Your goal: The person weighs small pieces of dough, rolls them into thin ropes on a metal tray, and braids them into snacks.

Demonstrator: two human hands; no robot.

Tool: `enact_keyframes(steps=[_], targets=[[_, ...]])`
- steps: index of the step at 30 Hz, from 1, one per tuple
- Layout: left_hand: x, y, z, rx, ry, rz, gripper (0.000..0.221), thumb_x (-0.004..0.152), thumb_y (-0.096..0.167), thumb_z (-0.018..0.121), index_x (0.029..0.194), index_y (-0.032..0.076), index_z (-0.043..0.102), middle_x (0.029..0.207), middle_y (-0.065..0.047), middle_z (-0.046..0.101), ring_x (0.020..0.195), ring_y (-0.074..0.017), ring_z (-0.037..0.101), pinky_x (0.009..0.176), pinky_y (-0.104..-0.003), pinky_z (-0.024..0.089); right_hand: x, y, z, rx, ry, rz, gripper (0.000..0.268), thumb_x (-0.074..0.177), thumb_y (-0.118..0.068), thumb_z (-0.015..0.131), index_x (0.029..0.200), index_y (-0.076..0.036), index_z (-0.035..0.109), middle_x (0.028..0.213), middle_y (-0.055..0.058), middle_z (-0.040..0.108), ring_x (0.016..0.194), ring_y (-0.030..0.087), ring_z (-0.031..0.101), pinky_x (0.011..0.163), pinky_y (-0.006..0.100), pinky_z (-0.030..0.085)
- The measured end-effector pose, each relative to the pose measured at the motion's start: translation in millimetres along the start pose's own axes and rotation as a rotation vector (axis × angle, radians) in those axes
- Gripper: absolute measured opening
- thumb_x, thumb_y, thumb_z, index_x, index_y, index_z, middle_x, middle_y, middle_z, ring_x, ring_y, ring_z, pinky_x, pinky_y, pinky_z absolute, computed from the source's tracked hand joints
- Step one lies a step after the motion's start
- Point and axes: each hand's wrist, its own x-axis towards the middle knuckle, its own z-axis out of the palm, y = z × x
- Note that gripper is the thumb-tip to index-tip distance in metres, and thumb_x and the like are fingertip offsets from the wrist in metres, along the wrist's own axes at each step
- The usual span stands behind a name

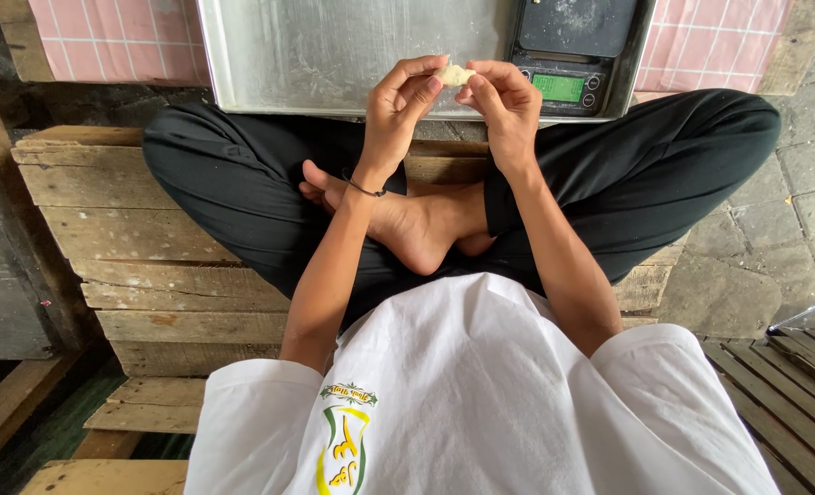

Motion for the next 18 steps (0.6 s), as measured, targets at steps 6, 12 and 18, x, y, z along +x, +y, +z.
enact_keyframes(steps=[6,12,18], targets=[[1.0,-4.9,-3.6,0.043,0.142,-0.018,0.022,0.099,0.029,0.072,0.107,0.008,0.072,0.094,-0.004,0.075,0.083,-0.0113,0.071,0.073,-0.020,0.059,-2.5,-4.9,4.6,-0.059,-0.070,-0.090,0.017,0.103,-0.009,0.072,0.118,-0.001,0.068,0.096,0.012,0.074,0.086,0.017,0.073,0.086,0.028,0.063],[1.5,0.8,-3.5,0.095,0.125,0.043,0.015,0.103,0.025,0.068,0.109,0.013,0.071,0.091,0.000,0.070,0.079,-0.0101,0.064,0.072,-0.020,0.055,-2.4,-3.8,5.7,-0.109,-0.056,-0.147,0.014,0.102,-0.006,0.072,0.115,-0.001,0.069,0.107,0.012,0.072,0.090,0.020,0.074,0.085,0.027,0.062],[-0.2,2.8,-0.4,0.139,0.059,0.127,0.022,0.107,0.029,0.062,0.120,0.012,0.068,0.120,-0.004,0.072,0.105,-0.0155,0.074,0.096,-0.027,0.062,-0.8,0.4,3.5,-0.086,-0.058,-0.152,0.012,0.104,-0.010,0.070,0.114,-0.003,0.068,0.093,0.012,0.072,0.083,0.018,0.071,0.083,0.029,0.061]])
